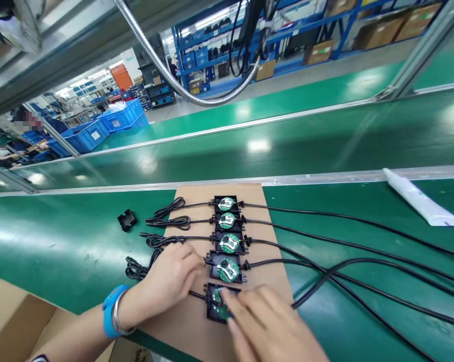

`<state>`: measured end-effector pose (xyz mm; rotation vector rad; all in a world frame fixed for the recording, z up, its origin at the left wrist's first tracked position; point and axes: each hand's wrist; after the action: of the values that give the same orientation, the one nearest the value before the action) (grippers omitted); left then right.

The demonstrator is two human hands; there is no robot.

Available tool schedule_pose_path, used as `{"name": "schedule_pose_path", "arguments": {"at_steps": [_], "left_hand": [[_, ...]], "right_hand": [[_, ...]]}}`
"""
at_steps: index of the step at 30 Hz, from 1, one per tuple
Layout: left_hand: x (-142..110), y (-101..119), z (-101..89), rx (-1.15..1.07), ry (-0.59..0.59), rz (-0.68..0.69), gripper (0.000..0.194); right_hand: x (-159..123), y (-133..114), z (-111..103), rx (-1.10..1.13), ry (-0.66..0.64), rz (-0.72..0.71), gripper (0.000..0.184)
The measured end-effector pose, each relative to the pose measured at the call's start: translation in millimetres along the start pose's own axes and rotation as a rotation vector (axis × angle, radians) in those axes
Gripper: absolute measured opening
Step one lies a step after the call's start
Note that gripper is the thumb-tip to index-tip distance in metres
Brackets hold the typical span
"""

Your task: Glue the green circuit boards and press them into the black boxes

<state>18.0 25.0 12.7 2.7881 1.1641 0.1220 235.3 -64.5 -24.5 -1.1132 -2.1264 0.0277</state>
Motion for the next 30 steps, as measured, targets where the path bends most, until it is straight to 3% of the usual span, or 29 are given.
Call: {"name": "schedule_pose_path", "arguments": {"at_steps": [2, 4, 9, 13, 16, 20, 23, 30], "left_hand": [[9, -2, -3.9, 0.003, -0.050, -0.006, 0.012], [17, -4, -3.6, 0.000, -0.090, 0.016, 0.013], [28, -9, 5.1, -0.045, -0.078, 0.043, 0.016], [29, -13, 10.4, -0.075, -0.056, 0.051, 0.023], [27, -16, 9.6, -0.069, -0.048, 0.048, 0.016], [18, -19, -0.6, -0.203, -0.005, 0.063, 0.004], [10, -20, -8.5, -0.315, 0.071, 0.080, 0.007], [9, -15, -8.1, -0.227, 0.142, 0.132, 0.010]], "right_hand": [[0, 23, -18, -0.002, 0.040, 0.019, 0.026], [-2, 47, -25, -0.045, 0.003, 0.048, 0.022], [-8, 79, -15, 0.025, -0.203, 0.100, 0.016], [2, 80, -8, -0.056, -0.185, 0.145, 0.007], [7, 83, -6, -0.078, -0.250, 0.145, 0.009], [4, 83, -14, 0.041, -0.256, 0.132, 0.013], [2, 77, -27, 0.176, -0.227, 0.089, 0.020], [10, 67, -39, 0.201, -0.429, 0.003, 0.019]]}}
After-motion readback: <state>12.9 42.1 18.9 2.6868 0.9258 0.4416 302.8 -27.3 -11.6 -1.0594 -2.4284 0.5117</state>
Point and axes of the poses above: each hand's wrist, its own x-axis towards the middle knuckle, its own z-axis out of the palm, y = z × x, and after that the axes turned 2 degrees about -z, right-handed
